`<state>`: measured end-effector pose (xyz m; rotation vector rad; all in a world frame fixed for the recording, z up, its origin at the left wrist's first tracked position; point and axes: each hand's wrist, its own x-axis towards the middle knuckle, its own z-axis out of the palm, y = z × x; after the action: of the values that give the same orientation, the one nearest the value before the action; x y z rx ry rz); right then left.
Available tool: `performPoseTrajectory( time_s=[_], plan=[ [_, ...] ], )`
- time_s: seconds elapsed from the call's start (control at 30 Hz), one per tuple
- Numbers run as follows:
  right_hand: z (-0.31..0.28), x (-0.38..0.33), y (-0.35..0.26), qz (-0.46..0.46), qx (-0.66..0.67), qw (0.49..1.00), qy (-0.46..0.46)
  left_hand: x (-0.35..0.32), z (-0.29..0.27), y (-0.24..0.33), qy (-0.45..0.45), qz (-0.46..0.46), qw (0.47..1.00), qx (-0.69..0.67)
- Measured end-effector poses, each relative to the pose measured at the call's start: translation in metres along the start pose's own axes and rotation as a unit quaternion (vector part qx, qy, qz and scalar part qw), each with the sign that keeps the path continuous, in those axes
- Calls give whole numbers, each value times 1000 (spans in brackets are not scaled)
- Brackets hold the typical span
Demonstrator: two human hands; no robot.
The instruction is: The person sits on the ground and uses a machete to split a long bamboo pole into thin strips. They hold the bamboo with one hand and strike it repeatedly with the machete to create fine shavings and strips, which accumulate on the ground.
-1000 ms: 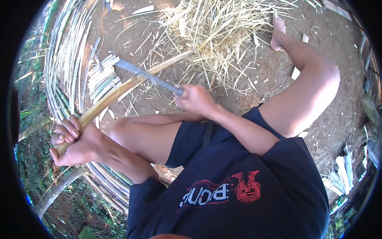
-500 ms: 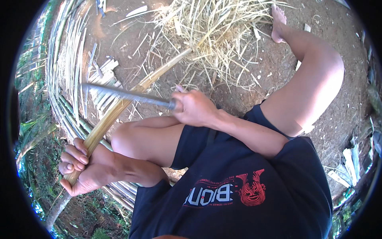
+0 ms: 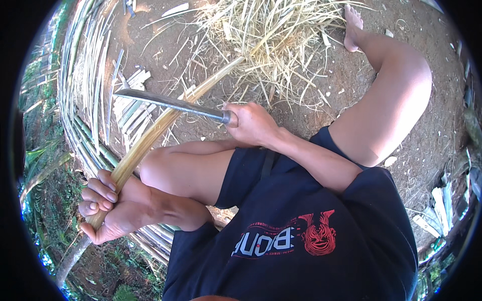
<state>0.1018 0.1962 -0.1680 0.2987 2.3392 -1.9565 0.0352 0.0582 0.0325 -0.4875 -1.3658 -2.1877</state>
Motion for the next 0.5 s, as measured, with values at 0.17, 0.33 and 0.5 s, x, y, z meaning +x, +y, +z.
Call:
performPoseTrajectory(
  time_s=[0.17,0.33,0.5],
  plan=[
    [11,-13,4,-149,-26,988,39,-9,0,2,-6,0,1000,-5],
    [-4,3,25,19,-32,999,20,0,-12,2,14,-7,1000,-6],
    [-6,3,33,7,-66,997,27,-3,-8,3,6,4,1000,-3]
  ],
)
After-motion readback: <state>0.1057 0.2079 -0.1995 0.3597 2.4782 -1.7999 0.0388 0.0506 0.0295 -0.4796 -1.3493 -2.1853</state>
